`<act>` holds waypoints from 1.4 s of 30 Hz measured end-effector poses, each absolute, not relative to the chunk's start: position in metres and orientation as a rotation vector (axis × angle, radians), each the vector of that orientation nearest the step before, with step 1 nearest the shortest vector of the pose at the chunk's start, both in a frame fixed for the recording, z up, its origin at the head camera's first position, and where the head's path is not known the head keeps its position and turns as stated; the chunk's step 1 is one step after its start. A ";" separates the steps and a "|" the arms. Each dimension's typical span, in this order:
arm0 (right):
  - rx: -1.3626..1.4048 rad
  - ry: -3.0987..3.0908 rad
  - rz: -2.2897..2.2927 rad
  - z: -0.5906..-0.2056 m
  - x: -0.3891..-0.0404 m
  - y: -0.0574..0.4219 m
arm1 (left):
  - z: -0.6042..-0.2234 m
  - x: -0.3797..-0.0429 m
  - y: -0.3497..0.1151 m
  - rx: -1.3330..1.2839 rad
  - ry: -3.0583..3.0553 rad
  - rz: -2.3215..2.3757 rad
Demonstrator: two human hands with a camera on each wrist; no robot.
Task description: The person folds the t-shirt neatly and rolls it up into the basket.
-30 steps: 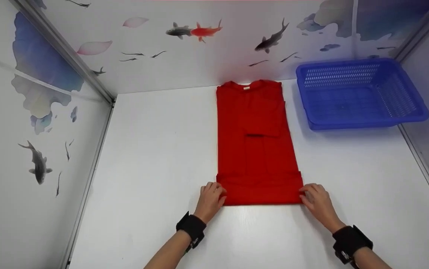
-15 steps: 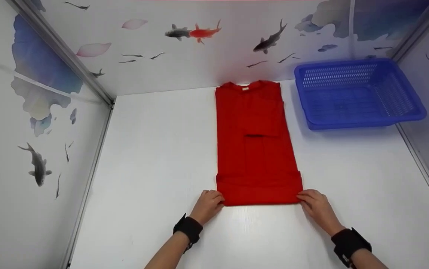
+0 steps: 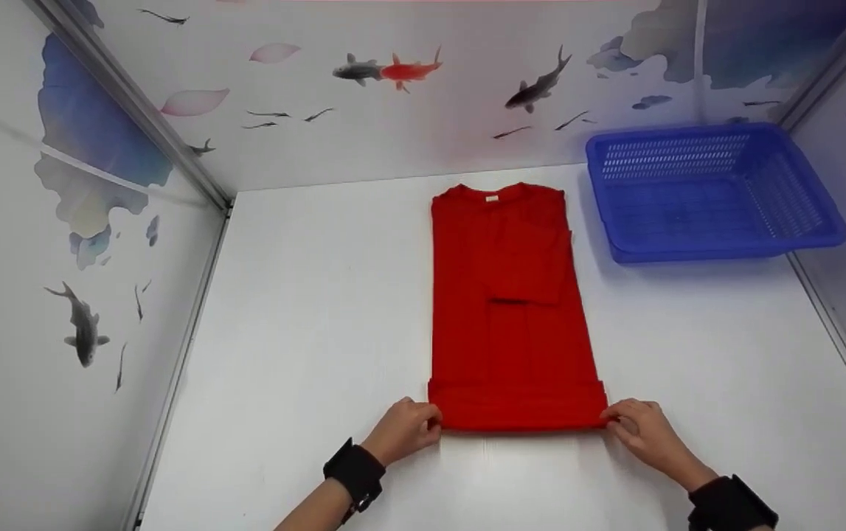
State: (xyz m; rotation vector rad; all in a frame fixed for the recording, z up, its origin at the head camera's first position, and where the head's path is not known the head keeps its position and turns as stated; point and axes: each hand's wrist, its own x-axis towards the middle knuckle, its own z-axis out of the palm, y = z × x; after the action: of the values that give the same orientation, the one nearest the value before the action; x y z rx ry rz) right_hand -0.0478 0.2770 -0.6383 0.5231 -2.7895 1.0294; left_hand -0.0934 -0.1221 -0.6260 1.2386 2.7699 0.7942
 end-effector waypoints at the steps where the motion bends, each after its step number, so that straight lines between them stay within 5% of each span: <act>1: 0.536 -2.798 1.066 -0.635 -0.047 0.278 | -0.622 -0.093 -0.123 1.239 2.746 0.831; 8: 0.404 -2.737 1.223 -0.617 -0.070 0.277 | -0.604 -0.121 -0.121 1.160 2.719 0.994; 22: -0.039 -2.791 1.399 -0.632 -0.140 0.272 | -0.619 -0.190 -0.096 0.581 2.778 1.135; 42: -0.193 -2.786 1.252 -0.657 -0.171 0.249 | -0.650 -0.202 -0.071 0.146 2.983 1.092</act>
State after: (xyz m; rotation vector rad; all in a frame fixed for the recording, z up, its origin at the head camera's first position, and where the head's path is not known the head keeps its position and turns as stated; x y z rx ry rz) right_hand -0.1708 0.2491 -0.6575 -0.1929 -2.7863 1.2519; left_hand -0.2025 -0.0711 -0.6504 0.1465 2.9833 1.0920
